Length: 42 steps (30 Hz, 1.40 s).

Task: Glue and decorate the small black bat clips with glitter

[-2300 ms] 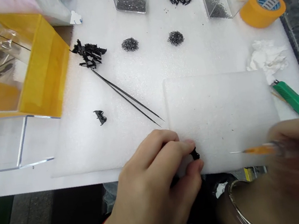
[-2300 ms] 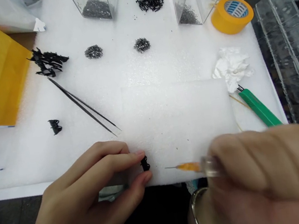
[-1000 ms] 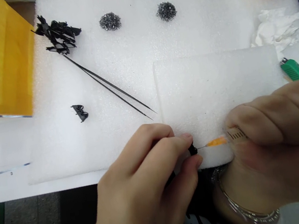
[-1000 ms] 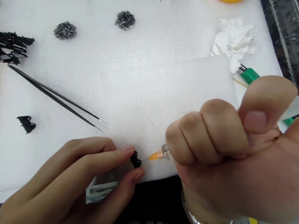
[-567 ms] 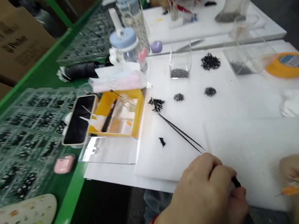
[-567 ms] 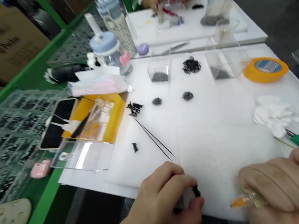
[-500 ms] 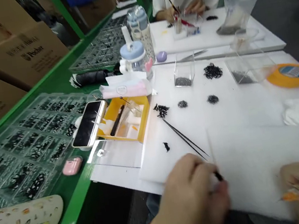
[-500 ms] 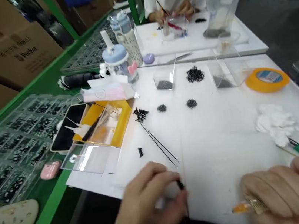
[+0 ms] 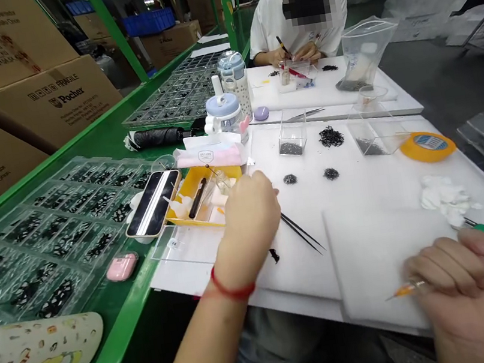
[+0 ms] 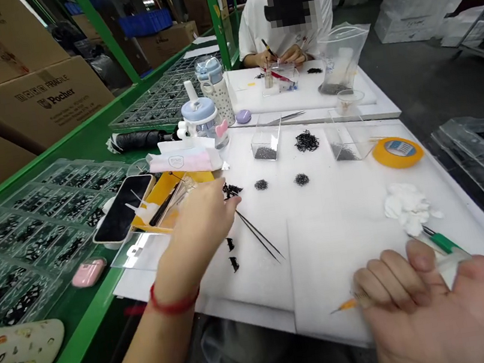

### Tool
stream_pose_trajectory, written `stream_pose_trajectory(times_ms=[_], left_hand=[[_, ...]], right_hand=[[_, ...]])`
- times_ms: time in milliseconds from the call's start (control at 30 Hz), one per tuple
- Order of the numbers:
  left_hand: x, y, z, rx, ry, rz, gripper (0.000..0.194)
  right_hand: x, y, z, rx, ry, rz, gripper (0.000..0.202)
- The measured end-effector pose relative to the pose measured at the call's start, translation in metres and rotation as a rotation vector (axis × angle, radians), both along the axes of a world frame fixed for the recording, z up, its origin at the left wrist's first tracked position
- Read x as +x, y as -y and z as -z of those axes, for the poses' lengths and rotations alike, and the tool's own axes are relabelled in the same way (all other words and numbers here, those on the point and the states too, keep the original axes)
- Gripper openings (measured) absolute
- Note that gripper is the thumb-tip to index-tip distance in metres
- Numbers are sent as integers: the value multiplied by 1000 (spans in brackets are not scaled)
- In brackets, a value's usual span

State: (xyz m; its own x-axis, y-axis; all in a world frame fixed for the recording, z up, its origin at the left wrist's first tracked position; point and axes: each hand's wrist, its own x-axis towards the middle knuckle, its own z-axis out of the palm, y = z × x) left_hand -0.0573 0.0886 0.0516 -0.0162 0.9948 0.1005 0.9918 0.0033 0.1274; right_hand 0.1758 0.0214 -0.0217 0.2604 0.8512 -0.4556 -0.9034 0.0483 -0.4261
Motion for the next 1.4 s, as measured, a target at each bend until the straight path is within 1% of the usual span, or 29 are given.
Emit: stream_pose_trajectory(times_ms=[33,100,133,200,333,467,533,600,633,700,733,767,833,867,933,1033,1100,1133,1233,1267,1300,1333,1400], left_hand=[[1,-15,2,-28,-12,3,17],[2,-37,8,-56,-32,-12,16],[2,-43,11,-65,-38,-23,17],[2,-48,13,-74,-37,-39,19],[-3,-46,6,-52,3,-35,20],[-10,-45,-2,-8,78,-14,24],[-5,-36,-4,36,114,-15,25],[7,-16,-3,116,174,27,27],[15,-3,0,157,219,87,24],[33,27,11,352,407,452,19],[41,41,18,343,438,694,22],[47,53,25,284,403,858,24],[54,69,37,226,400,947,28],[55,73,40,207,397,956,28],[52,74,42,200,401,976,28],[44,70,42,195,382,1043,27],[42,71,42,170,394,1035,27],[42,73,43,157,416,985,28],[50,81,43,139,535,747,30],[54,83,42,134,554,678,28],[58,84,42,122,548,636,26],[62,85,41,96,523,620,24],[69,82,40,34,468,643,18]], right_hand=[[-5,-1,-7,50,69,-18,23],[-10,-5,-13,127,144,-52,26],[-10,-7,-13,135,136,-63,28],[-7,-10,-10,153,96,-82,34],[-3,-13,-5,181,39,-118,39],[-5,-14,-5,217,-13,-126,45],[-4,-14,-6,238,-36,-117,47],[-1,-12,-9,267,-58,-93,47],[2,-10,-12,288,-65,-69,46],[10,-5,-19,339,-73,5,46],[15,-2,-23,369,-74,49,47],[20,1,-26,398,-78,94,49],[28,6,-33,440,-90,167,55],[31,8,-35,451,-94,187,58],[33,9,-38,464,-92,206,61],[30,8,-36,477,-44,197,61],[26,6,-35,470,-24,193,60],[25,6,-34,460,-24,188,60],[22,4,-34,442,-40,183,61],[22,4,-34,448,-40,182,61],[23,4,-34,453,-40,181,61],[23,4,-35,465,-40,176,61],[25,4,-35,474,-59,164,62]])
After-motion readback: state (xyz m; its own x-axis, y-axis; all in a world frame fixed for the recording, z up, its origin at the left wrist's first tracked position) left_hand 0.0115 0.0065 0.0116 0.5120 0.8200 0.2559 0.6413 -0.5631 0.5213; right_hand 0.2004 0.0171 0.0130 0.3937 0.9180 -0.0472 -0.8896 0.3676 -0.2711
